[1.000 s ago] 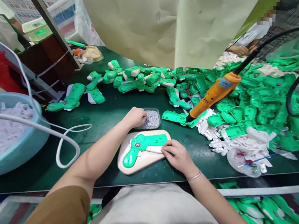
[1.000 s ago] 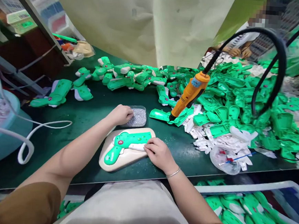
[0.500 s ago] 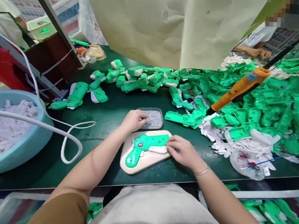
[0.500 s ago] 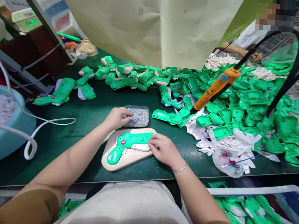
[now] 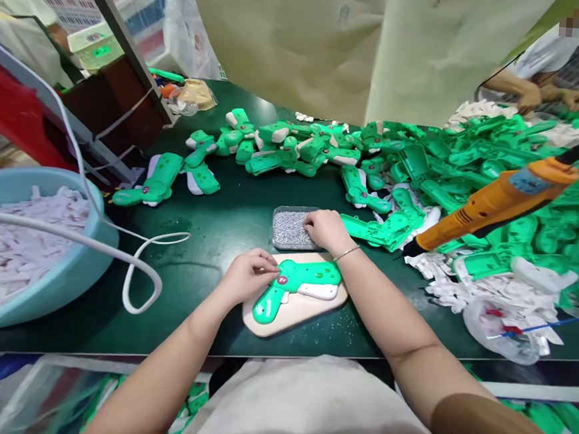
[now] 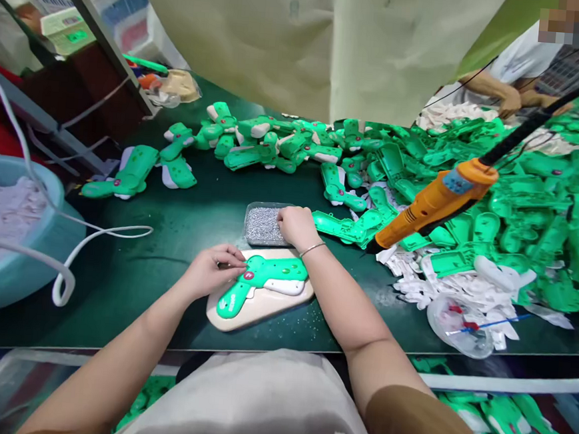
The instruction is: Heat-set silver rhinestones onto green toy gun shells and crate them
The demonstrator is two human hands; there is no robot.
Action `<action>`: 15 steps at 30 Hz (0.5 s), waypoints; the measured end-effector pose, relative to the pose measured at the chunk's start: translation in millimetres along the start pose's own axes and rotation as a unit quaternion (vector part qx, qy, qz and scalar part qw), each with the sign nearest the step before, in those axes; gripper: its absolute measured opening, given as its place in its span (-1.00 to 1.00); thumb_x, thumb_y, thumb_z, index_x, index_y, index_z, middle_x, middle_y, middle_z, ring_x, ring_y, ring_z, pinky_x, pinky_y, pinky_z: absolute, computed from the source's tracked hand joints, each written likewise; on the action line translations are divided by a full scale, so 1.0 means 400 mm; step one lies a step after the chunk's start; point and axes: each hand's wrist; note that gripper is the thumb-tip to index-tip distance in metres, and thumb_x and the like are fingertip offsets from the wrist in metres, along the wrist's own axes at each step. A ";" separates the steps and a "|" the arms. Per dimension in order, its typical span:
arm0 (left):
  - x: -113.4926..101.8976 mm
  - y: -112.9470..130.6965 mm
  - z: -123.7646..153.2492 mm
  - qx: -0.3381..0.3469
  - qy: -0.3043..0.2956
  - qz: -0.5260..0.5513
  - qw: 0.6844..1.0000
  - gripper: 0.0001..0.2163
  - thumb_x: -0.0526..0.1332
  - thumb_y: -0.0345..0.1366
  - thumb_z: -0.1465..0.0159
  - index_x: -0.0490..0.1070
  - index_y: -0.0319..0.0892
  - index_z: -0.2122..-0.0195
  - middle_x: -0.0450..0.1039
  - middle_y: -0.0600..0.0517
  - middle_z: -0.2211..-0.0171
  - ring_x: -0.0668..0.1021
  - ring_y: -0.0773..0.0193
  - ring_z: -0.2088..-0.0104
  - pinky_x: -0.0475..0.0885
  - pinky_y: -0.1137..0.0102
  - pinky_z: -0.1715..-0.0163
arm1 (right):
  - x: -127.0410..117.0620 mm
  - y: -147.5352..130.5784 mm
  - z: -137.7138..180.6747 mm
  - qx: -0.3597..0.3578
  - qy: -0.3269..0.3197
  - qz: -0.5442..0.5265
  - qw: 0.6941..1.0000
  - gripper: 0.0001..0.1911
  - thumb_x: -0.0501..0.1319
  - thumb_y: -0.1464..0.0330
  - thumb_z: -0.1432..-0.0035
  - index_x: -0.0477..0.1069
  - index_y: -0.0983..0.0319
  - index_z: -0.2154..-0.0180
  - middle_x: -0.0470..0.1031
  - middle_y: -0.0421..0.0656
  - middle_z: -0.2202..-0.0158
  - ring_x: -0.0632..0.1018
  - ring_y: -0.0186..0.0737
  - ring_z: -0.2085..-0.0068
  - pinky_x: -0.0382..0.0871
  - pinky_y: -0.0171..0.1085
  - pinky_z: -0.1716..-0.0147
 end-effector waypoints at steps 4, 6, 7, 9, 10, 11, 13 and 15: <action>-0.012 0.001 -0.010 -0.015 -0.022 0.002 1.000 -0.95 0.37 -0.39 -0.04 0.64 -0.11 0.50 0.58 -0.02 0.33 0.62 0.22 0.32 0.57 0.35 0.29 | 0.007 0.021 0.036 0.008 0.047 -0.051 0.998 -0.72 0.15 0.40 -0.28 0.63 0.18 0.12 0.66 -0.06 0.07 0.60 -0.04 0.03 0.36 -0.19 0.00; -0.020 0.002 -0.016 -0.029 -0.029 0.011 0.999 -0.94 0.37 -0.39 -0.02 0.64 -0.11 0.50 0.58 -0.01 0.33 0.61 0.22 0.33 0.56 0.34 0.27 | 0.012 0.027 0.049 -0.001 0.066 -0.068 0.996 -0.73 0.14 0.41 -0.28 0.62 0.19 0.13 0.66 -0.05 0.07 0.60 -0.06 0.04 0.35 -0.19 0.00; -0.023 0.002 -0.021 -0.036 -0.039 0.016 0.998 -0.95 0.38 -0.38 -0.01 0.64 -0.11 0.50 0.58 -0.01 0.32 0.60 0.22 0.34 0.56 0.34 0.29 | 0.014 0.027 0.053 -0.005 0.072 -0.073 0.995 -0.73 0.14 0.42 -0.28 0.61 0.21 0.14 0.65 -0.04 0.07 0.60 -0.06 0.04 0.35 -0.19 0.01; -0.030 0.005 -0.033 -0.044 -0.070 0.020 0.996 -0.96 0.40 -0.34 0.01 0.64 -0.12 0.49 0.58 -0.01 0.33 0.59 0.23 0.35 0.55 0.35 0.31 | 0.019 0.024 0.057 -0.009 0.072 -0.074 0.995 -0.76 0.13 0.45 -0.28 0.58 0.24 0.18 0.64 -0.02 0.09 0.59 -0.06 0.05 0.34 -0.18 0.03; -0.034 0.007 -0.041 -0.046 -0.088 0.017 0.995 -0.95 0.41 -0.32 0.03 0.64 -0.12 0.50 0.58 -0.01 0.34 0.59 0.23 0.36 0.54 0.36 0.32 | 0.021 0.022 0.059 -0.011 0.068 -0.072 0.995 -0.78 0.13 0.46 -0.27 0.56 0.24 0.20 0.64 -0.01 0.11 0.58 -0.05 0.05 0.33 -0.17 0.04; -0.038 0.009 -0.049 -0.047 -0.105 0.010 0.993 -0.93 0.42 -0.32 0.05 0.64 -0.13 0.50 0.57 0.00 0.35 0.58 0.23 0.36 0.53 0.37 0.32 | 0.022 0.021 0.060 -0.014 0.064 -0.071 0.995 -0.81 0.14 0.46 -0.27 0.55 0.25 0.23 0.63 -0.01 0.13 0.57 -0.05 0.06 0.32 -0.17 0.05; -0.049 0.016 -0.065 -0.053 -0.139 -0.012 0.989 -0.92 0.42 -0.31 0.07 0.62 -0.14 0.50 0.56 0.01 0.39 0.57 0.24 0.38 0.51 0.40 0.35 | 0.022 0.022 0.066 -0.028 0.065 -0.078 0.994 -0.84 0.15 0.47 -0.26 0.52 0.25 0.28 0.62 -0.01 0.17 0.56 -0.06 0.09 0.32 -0.16 0.07; -0.065 0.022 -0.080 -0.064 -0.174 -0.033 0.982 -0.89 0.41 -0.31 0.07 0.61 -0.15 0.49 0.55 0.03 0.44 0.55 0.25 0.39 0.48 0.42 0.39 | 0.021 0.030 0.080 -0.049 0.084 -0.111 0.989 -0.85 0.15 0.47 -0.25 0.50 0.25 0.29 0.61 -0.02 0.20 0.55 -0.07 0.12 0.33 -0.17 0.09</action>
Point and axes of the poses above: each hand's wrist, its own z-axis away from the middle knuckle, its own x-axis out of the palm, y = z × x
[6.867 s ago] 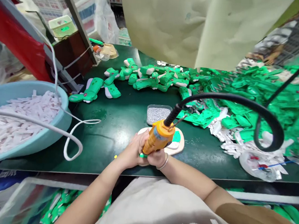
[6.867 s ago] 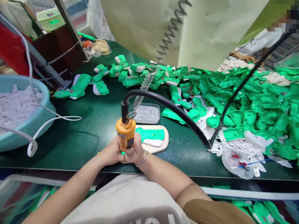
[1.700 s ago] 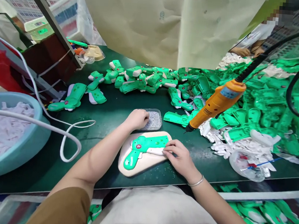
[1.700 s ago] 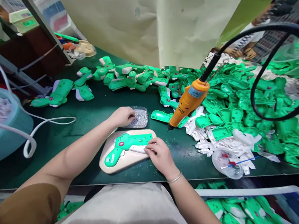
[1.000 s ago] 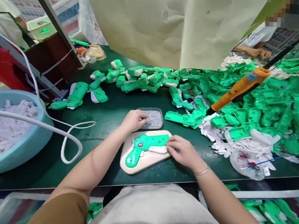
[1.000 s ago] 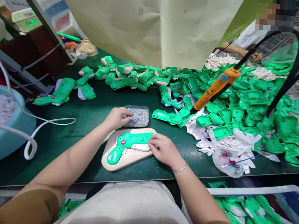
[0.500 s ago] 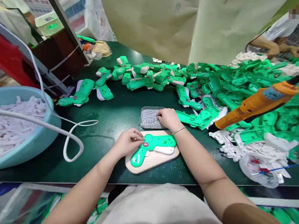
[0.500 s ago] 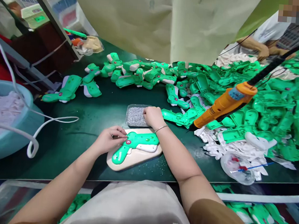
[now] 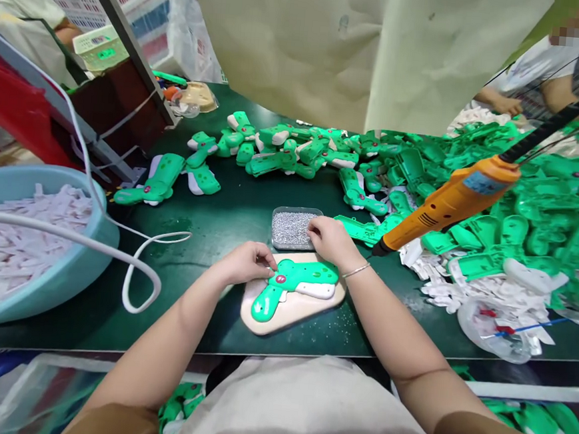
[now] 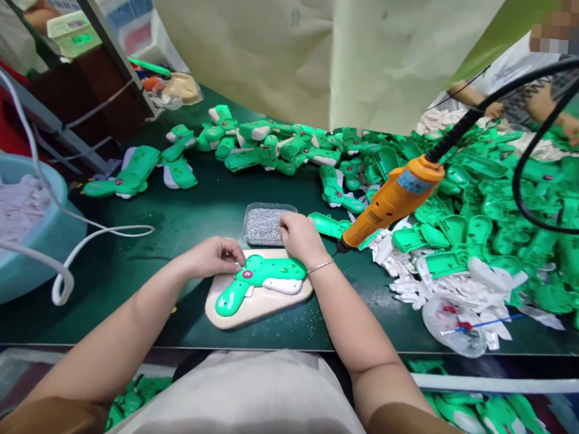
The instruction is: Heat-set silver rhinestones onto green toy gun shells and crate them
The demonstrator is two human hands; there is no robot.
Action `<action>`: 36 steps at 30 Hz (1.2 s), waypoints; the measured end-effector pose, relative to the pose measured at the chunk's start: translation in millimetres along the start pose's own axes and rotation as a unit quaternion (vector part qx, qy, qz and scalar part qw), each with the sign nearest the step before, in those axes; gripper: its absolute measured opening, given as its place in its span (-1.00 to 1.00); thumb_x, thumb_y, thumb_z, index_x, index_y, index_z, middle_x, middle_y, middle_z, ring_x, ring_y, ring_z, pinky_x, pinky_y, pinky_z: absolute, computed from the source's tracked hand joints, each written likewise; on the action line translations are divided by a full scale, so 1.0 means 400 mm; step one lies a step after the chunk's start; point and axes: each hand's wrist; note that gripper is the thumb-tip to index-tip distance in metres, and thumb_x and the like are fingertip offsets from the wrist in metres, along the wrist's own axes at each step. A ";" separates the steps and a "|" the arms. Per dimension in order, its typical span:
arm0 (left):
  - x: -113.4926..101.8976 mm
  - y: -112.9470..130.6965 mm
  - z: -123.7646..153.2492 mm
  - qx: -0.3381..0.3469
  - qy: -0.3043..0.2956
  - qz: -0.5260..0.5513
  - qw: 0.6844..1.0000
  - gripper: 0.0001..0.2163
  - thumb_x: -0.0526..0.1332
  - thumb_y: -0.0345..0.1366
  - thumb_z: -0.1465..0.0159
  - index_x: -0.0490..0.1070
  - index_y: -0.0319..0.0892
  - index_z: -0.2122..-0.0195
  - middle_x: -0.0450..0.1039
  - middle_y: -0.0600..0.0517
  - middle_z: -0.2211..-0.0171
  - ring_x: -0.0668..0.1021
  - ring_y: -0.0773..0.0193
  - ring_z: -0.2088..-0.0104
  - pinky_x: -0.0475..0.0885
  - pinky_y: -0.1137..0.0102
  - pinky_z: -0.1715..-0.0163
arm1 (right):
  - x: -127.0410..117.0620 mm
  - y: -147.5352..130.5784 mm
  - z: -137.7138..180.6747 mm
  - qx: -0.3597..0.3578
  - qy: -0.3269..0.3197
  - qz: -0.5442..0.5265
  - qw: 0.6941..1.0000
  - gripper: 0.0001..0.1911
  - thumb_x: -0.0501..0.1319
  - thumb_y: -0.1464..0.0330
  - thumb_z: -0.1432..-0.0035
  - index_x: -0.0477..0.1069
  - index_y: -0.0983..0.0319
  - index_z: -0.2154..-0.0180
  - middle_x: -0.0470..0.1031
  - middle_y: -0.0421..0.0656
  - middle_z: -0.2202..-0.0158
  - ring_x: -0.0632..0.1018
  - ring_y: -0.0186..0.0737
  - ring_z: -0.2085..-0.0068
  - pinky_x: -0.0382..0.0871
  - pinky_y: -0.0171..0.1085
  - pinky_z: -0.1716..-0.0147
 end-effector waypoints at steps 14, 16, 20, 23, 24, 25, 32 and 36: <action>0.031 0.101 -0.252 0.066 0.105 -0.355 0.927 -0.95 0.36 -0.42 -0.07 0.61 -0.15 0.44 0.61 -0.07 0.34 0.61 0.06 0.24 0.44 0.35 0.24 | 0.028 -0.028 0.228 -0.083 0.039 -0.246 0.965 -0.86 0.23 0.47 -0.21 0.57 0.21 0.31 0.63 -0.13 0.34 0.60 -0.21 0.30 0.48 -0.25 0.23; 0.035 0.090 -0.262 0.065 0.102 -0.356 0.927 -0.94 0.37 -0.42 -0.06 0.61 -0.13 0.45 0.62 -0.04 0.38 0.61 0.09 0.27 0.43 0.37 0.27 | 0.048 -0.030 0.239 -0.118 0.056 -0.224 0.966 -0.88 0.24 0.46 -0.23 0.53 0.22 0.35 0.61 -0.12 0.36 0.59 -0.19 0.28 0.48 -0.23 0.21; 0.025 0.077 -0.250 0.084 0.114 -0.356 0.924 -0.89 0.31 -0.40 -0.15 0.65 -0.10 0.38 0.66 -0.01 0.31 0.62 0.12 0.20 0.43 0.39 0.23 | 0.066 -0.027 0.246 -0.194 0.085 -0.132 0.968 -0.83 0.18 0.41 -0.32 0.50 0.21 0.33 0.56 -0.06 0.26 0.55 -0.14 0.20 0.46 -0.15 0.15; 0.018 0.087 -0.233 0.092 0.132 -0.352 0.922 -0.84 0.26 -0.41 -0.22 0.66 -0.12 0.33 0.66 -0.04 0.24 0.62 0.09 0.15 0.45 0.36 0.17 | 0.056 -0.029 0.253 -0.228 0.066 -0.064 0.969 -0.76 0.11 0.42 -0.36 0.51 0.22 0.31 0.53 -0.02 0.25 0.51 -0.11 0.20 0.44 -0.12 0.17; 0.016 0.092 -0.222 0.095 0.141 -0.347 0.922 -0.82 0.23 -0.42 -0.23 0.66 -0.13 0.30 0.66 -0.05 0.21 0.63 0.09 0.14 0.45 0.35 0.15 | 0.050 -0.030 0.255 -0.243 0.056 -0.045 0.967 -0.75 0.09 0.43 -0.36 0.52 0.22 0.31 0.53 -0.02 0.25 0.50 -0.11 0.21 0.43 -0.12 0.18; 0.014 0.096 -0.206 0.100 0.155 -0.335 0.924 -0.81 0.22 -0.42 -0.24 0.65 -0.14 0.28 0.66 -0.06 0.20 0.63 0.10 0.14 0.46 0.35 0.13 | 0.042 -0.029 0.255 -0.258 0.045 -0.030 0.965 -0.74 0.09 0.43 -0.36 0.53 0.22 0.31 0.53 -0.01 0.25 0.49 -0.11 0.21 0.42 -0.12 0.20; 0.032 0.065 0.057 0.091 0.249 -0.087 0.960 -0.85 0.28 -0.23 -0.21 0.62 -0.16 0.33 0.63 0.00 0.39 0.58 0.21 0.38 0.49 0.39 0.32 | -0.021 0.007 0.099 -0.158 0.036 0.012 0.987 -0.75 0.12 0.43 -0.30 0.59 0.24 0.26 0.59 -0.01 0.20 0.52 -0.09 0.14 0.38 -0.14 0.09; 0.086 0.015 0.198 0.089 0.205 -0.035 0.974 -0.85 0.26 -0.23 -0.23 0.59 -0.13 0.41 0.59 0.00 0.41 0.58 0.21 0.35 0.49 0.38 0.29 | -0.028 0.010 -0.049 0.012 -0.042 0.152 0.987 -0.81 0.22 0.42 -0.23 0.62 0.28 0.22 0.61 0.10 0.17 0.48 0.07 0.05 0.29 -0.09 0.10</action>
Point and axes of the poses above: each hand's wrist, its own z-axis away from the middle knuckle, its own x-axis out of the palm, y = z × x
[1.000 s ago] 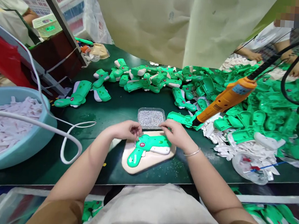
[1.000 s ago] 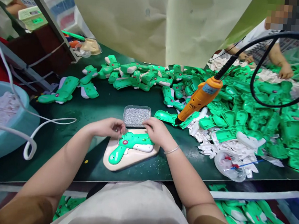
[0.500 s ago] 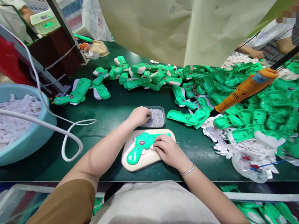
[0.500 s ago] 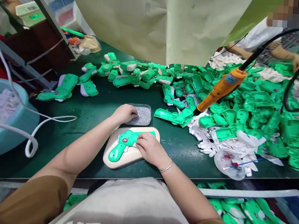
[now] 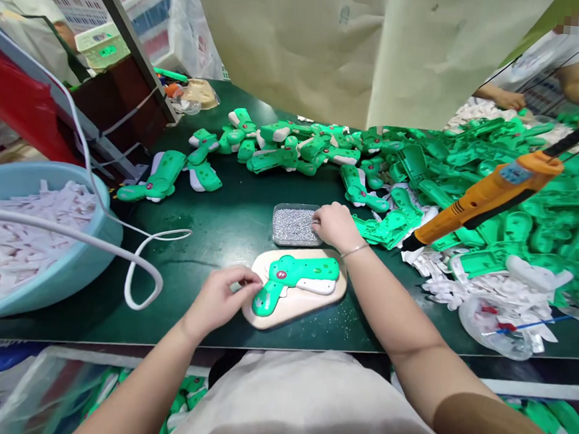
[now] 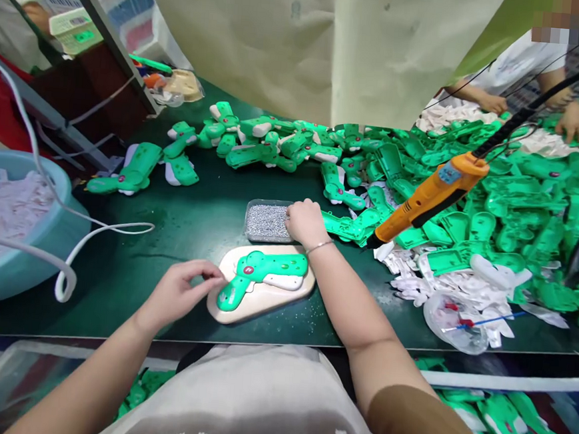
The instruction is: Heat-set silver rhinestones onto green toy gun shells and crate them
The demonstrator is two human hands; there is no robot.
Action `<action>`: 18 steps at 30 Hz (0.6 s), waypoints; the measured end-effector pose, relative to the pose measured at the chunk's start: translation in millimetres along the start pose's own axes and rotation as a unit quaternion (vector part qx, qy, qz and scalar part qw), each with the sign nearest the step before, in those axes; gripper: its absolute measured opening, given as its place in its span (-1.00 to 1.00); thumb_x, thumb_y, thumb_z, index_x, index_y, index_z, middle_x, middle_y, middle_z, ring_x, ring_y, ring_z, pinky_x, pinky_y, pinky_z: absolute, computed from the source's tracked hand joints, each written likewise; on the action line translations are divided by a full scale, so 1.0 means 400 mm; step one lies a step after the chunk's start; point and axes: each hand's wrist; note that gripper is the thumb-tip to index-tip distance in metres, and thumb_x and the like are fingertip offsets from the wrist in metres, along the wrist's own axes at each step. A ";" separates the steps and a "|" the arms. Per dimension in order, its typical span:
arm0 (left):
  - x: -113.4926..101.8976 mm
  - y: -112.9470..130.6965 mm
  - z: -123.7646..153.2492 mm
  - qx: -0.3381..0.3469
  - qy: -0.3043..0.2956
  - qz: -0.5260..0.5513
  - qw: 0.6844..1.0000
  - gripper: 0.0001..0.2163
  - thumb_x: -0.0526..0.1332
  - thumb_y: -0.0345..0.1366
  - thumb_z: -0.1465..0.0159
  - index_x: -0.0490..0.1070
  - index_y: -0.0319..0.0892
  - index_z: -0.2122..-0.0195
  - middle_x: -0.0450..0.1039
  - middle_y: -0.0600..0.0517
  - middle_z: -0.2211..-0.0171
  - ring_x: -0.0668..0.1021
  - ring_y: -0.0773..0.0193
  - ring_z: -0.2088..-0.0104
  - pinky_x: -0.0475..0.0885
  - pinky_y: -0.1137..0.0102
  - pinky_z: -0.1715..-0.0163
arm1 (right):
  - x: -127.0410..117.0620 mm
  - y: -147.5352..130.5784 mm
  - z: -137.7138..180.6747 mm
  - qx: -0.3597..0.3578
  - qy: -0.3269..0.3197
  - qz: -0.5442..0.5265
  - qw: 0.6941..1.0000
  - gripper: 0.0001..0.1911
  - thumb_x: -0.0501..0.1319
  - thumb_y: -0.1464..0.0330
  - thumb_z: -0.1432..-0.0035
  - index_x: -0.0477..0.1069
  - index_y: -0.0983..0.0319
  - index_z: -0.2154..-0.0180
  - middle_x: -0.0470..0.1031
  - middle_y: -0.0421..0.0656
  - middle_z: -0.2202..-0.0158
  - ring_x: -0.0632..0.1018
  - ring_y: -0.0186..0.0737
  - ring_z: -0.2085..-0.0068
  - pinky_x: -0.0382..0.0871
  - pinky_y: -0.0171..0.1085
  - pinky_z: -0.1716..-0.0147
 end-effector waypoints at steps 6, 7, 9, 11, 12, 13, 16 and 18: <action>0.032 -0.033 0.048 -0.032 -0.045 0.042 0.998 -0.90 0.29 -0.29 -0.20 0.59 -0.13 0.42 0.51 -0.02 0.35 0.56 0.22 0.32 0.48 0.37 0.26 | 0.020 -0.027 -0.023 0.048 -0.019 0.030 0.998 -0.76 0.14 0.49 -0.26 0.58 0.34 0.17 0.61 0.18 0.20 0.44 0.15 0.02 0.17 -0.03 0.08; 0.031 -0.036 0.041 -0.046 -0.062 0.047 0.996 -0.92 0.31 -0.30 -0.18 0.60 -0.12 0.42 0.51 -0.02 0.35 0.55 0.22 0.31 0.48 0.36 0.26 | 0.024 -0.028 -0.015 0.051 -0.011 0.030 0.998 -0.77 0.16 0.46 -0.26 0.58 0.34 0.16 0.60 0.18 0.19 0.43 0.16 0.02 0.16 -0.02 0.08; 0.024 -0.039 0.024 -0.067 -0.102 0.056 0.991 -0.95 0.36 -0.30 -0.13 0.63 -0.12 0.43 0.51 -0.01 0.35 0.55 0.21 0.31 0.47 0.37 0.27 | 0.032 -0.028 -0.006 0.043 -0.005 0.032 0.999 -0.80 0.22 0.40 -0.23 0.60 0.31 0.18 0.60 0.17 0.18 0.40 0.19 0.01 0.13 0.01 0.06; 0.015 -0.040 0.007 -0.077 -0.138 0.061 0.986 -0.96 0.39 -0.31 -0.09 0.64 -0.12 0.45 0.51 0.00 0.39 0.54 0.22 0.33 0.45 0.38 0.30 | 0.039 -0.028 -0.006 0.028 0.002 0.036 0.999 -0.83 0.23 0.41 -0.20 0.61 0.28 0.26 0.60 0.13 0.21 0.37 0.18 0.02 0.11 0.02 0.07; 0.012 -0.041 0.000 -0.079 -0.151 0.064 0.983 -0.97 0.40 -0.31 -0.08 0.65 -0.11 0.46 0.51 0.00 0.40 0.53 0.22 0.34 0.44 0.39 0.32 | 0.042 -0.028 -0.008 0.021 0.012 0.038 0.999 -0.82 0.20 0.45 -0.20 0.61 0.26 0.30 0.60 0.12 0.24 0.37 0.15 0.03 0.11 0.02 0.08; 0.010 -0.041 -0.006 -0.080 -0.161 0.068 0.981 -0.98 0.41 -0.31 -0.07 0.65 -0.11 0.47 0.51 0.00 0.42 0.52 0.22 0.35 0.43 0.39 0.34 | 0.045 -0.028 -0.011 0.014 0.024 0.040 0.999 -0.79 0.17 0.49 -0.20 0.60 0.26 0.34 0.60 0.11 0.26 0.37 0.13 0.05 0.10 0.01 0.09; 0.011 -0.044 -0.017 -0.086 -0.173 0.077 0.978 -0.98 0.43 -0.32 -0.02 0.65 -0.10 0.49 0.50 0.00 0.43 0.51 0.24 0.37 0.40 0.42 0.39 | 0.049 -0.030 -0.017 0.006 0.050 0.046 0.998 -0.75 0.11 0.52 -0.22 0.58 0.29 0.31 0.60 0.14 0.26 0.38 0.11 0.08 0.11 0.00 0.11; 0.011 -0.043 -0.022 -0.094 -0.179 0.079 0.976 -0.97 0.43 -0.33 0.00 0.65 -0.10 0.49 0.49 0.01 0.42 0.48 0.27 0.41 0.38 0.43 0.42 | 0.046 -0.032 -0.019 -0.003 0.036 0.042 0.998 -0.76 0.12 0.47 -0.24 0.58 0.31 0.25 0.61 0.14 0.19 0.40 0.11 0.06 0.12 0.00 0.09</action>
Point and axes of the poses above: each hand's wrist, its own z-axis away from the middle knuckle, its own x-axis out of the palm, y = z × x
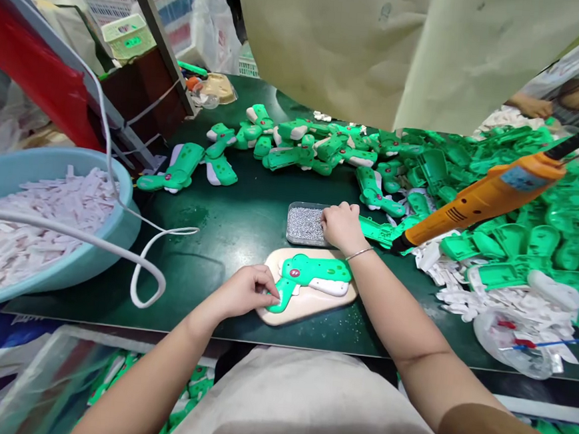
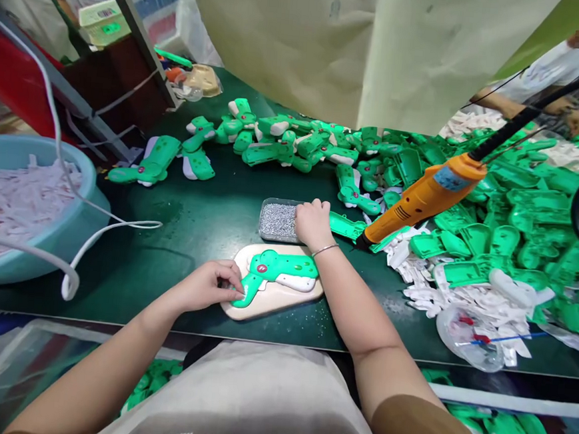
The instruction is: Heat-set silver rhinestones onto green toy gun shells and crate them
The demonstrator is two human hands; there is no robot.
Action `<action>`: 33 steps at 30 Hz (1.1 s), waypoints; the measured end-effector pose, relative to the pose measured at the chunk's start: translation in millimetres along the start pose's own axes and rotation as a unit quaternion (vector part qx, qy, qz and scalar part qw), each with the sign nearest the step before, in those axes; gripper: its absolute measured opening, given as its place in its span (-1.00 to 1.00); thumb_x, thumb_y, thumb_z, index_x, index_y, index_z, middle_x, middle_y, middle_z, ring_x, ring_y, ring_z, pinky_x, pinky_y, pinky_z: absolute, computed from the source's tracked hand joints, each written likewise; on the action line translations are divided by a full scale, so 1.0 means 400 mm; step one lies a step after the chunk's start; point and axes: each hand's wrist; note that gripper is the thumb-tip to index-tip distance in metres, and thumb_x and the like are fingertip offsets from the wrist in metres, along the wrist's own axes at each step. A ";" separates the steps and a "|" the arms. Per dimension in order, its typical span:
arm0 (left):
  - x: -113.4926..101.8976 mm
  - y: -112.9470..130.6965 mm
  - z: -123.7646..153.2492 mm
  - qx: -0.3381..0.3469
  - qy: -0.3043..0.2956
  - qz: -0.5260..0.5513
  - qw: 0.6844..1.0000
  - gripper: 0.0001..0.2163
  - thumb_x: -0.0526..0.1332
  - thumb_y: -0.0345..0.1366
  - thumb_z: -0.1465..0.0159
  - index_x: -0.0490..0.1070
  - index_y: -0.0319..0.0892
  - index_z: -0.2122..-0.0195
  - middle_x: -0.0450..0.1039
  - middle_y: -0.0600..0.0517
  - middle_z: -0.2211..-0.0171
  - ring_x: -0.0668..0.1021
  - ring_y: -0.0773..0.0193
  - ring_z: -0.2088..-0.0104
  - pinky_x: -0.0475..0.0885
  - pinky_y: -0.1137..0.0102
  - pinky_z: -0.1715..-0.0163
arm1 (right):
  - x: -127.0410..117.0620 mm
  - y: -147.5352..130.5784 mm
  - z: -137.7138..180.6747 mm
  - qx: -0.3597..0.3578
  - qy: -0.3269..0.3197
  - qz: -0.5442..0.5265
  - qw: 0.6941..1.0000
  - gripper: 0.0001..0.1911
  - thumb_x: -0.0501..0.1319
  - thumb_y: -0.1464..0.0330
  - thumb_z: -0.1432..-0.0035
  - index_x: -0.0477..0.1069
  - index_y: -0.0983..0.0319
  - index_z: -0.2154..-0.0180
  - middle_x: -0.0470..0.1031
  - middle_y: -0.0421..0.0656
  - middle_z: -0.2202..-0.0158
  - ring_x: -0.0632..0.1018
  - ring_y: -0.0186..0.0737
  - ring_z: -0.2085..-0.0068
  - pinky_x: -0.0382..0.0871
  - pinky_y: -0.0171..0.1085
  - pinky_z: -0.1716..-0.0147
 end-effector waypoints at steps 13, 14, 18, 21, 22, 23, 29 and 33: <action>-0.017 0.000 0.045 -0.026 0.032 0.065 0.997 -0.78 0.39 -0.22 -0.03 0.56 -0.19 0.31 0.46 0.06 0.44 0.45 0.30 0.41 0.43 0.42 0.38 | -0.021 0.020 0.005 0.065 -0.047 -0.150 0.985 -0.85 0.27 0.42 -0.19 0.64 0.18 0.26 0.69 -0.11 0.18 0.62 -0.10 0.11 0.32 -0.20 0.03; -0.014 -0.005 0.053 -0.025 0.047 0.070 0.996 -0.77 0.39 -0.20 -0.05 0.57 -0.19 0.30 0.48 0.04 0.43 0.46 0.29 0.40 0.43 0.42 0.37 | -0.017 0.027 0.009 0.067 -0.037 -0.168 0.983 -0.85 0.28 0.42 -0.18 0.64 0.18 0.25 0.69 -0.12 0.18 0.62 -0.11 0.13 0.35 -0.22 0.06; -0.008 -0.011 0.079 -0.018 0.089 0.067 0.994 -0.76 0.38 -0.17 -0.09 0.57 -0.21 0.28 0.54 -0.01 0.39 0.49 0.29 0.40 0.45 0.41 0.38 | -0.004 0.052 0.016 0.027 -0.009 -0.190 0.981 -0.78 0.20 0.46 -0.22 0.64 0.19 0.21 0.68 -0.08 0.15 0.63 -0.08 0.10 0.40 -0.19 0.04; -0.007 -0.006 0.088 -0.015 0.106 0.064 0.992 -0.74 0.36 -0.12 -0.12 0.58 -0.21 0.29 0.54 -0.01 0.42 0.50 0.27 0.41 0.46 0.41 0.40 | -0.006 0.053 0.021 0.001 0.014 -0.193 0.981 -0.76 0.17 0.51 -0.22 0.62 0.22 0.22 0.67 -0.02 0.14 0.62 -0.03 0.09 0.37 -0.08 -0.02; -0.006 -0.004 0.090 -0.013 0.111 0.060 0.992 -0.74 0.35 -0.11 -0.13 0.58 -0.21 0.29 0.54 -0.01 0.43 0.51 0.27 0.41 0.46 0.41 0.41 | -0.008 0.048 0.027 -0.003 0.029 -0.210 0.977 -0.77 0.18 0.51 -0.21 0.61 0.23 0.23 0.67 -0.02 0.16 0.62 -0.04 0.11 0.38 -0.07 -0.01; -0.005 -0.002 0.091 -0.010 0.116 0.053 0.992 -0.74 0.35 -0.11 -0.13 0.58 -0.21 0.29 0.54 -0.01 0.43 0.51 0.27 0.41 0.46 0.42 0.42 | -0.011 0.038 0.037 -0.008 0.046 -0.240 0.970 -0.80 0.20 0.51 -0.19 0.61 0.23 0.25 0.66 -0.03 0.19 0.62 -0.07 0.14 0.40 -0.08 0.02; -0.001 -0.002 0.095 -0.002 0.130 0.017 0.991 -0.78 0.32 -0.15 -0.16 0.59 -0.18 0.29 0.54 0.00 0.41 0.52 0.27 0.41 0.44 0.42 0.43 | -0.005 -0.059 0.156 -0.182 -0.007 -0.434 0.882 -0.92 0.33 0.41 -0.18 0.59 0.21 0.38 0.60 -0.16 0.37 0.57 -0.24 0.31 0.42 -0.26 0.25; -0.001 -0.001 0.091 0.000 0.143 -0.005 0.990 -0.78 0.30 -0.16 -0.16 0.60 -0.19 0.29 0.54 0.00 0.42 0.49 0.29 0.44 0.40 0.43 0.45 | 0.026 -0.099 0.205 -0.279 0.030 -0.360 0.890 -0.92 0.37 0.38 -0.19 0.60 0.20 0.37 0.59 -0.11 0.22 0.53 -0.17 0.16 0.35 -0.15 0.11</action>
Point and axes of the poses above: each hand's wrist, its own z-axis away from the middle knuckle, its own x-axis out of the palm, y = z × x
